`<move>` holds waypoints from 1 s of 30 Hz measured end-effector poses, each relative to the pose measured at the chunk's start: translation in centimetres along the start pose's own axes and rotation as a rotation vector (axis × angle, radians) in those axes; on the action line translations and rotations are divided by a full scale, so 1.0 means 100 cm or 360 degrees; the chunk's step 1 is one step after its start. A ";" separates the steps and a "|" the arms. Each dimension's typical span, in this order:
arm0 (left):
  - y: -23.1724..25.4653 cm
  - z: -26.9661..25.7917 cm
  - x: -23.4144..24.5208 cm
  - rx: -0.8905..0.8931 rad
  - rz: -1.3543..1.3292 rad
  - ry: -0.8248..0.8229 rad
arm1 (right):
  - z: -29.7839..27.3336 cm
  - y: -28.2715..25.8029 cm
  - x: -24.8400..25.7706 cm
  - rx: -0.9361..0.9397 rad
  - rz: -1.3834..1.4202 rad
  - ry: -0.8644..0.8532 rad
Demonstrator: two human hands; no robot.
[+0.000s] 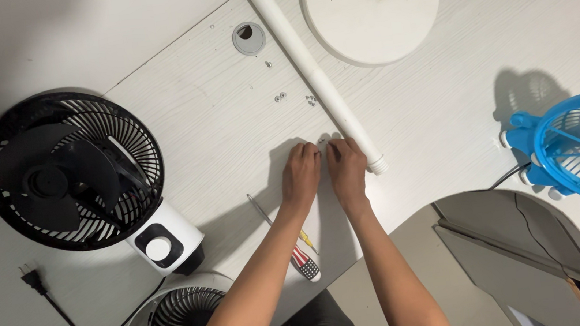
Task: The person disassembles a small electric fan by removing the front grille and fan blades, then reassembles it by placing the blades and grille back onto the base. The person uses a screwdriver to loosen and tighten screws on the fan components.
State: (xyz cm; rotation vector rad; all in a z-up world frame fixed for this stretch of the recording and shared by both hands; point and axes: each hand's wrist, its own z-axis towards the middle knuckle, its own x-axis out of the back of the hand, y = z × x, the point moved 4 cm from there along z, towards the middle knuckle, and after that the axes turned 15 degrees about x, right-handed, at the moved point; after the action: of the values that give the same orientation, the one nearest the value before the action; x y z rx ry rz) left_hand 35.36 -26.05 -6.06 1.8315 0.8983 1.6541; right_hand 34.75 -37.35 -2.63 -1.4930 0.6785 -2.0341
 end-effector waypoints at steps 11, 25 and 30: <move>0.006 0.006 -0.003 -0.0049 0.0110 0.0109 | 0.002 -0.005 0.000 0.0029 0.0017 0.0008; -0.002 -0.011 0.012 0.0090 -0.0046 -0.0057 | -0.018 -0.024 0.024 0.0007 -0.0009 0.0026; 0.007 -0.049 0.060 0.0149 -0.0047 -0.0013 | -0.044 -0.072 0.036 0.0071 0.0121 -0.0097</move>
State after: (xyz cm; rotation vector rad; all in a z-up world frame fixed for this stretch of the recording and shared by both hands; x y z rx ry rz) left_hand 30.86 -22.22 -1.01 1.8759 1.0104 1.6104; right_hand 28.78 -34.09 3.52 -1.4750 0.6518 -1.9266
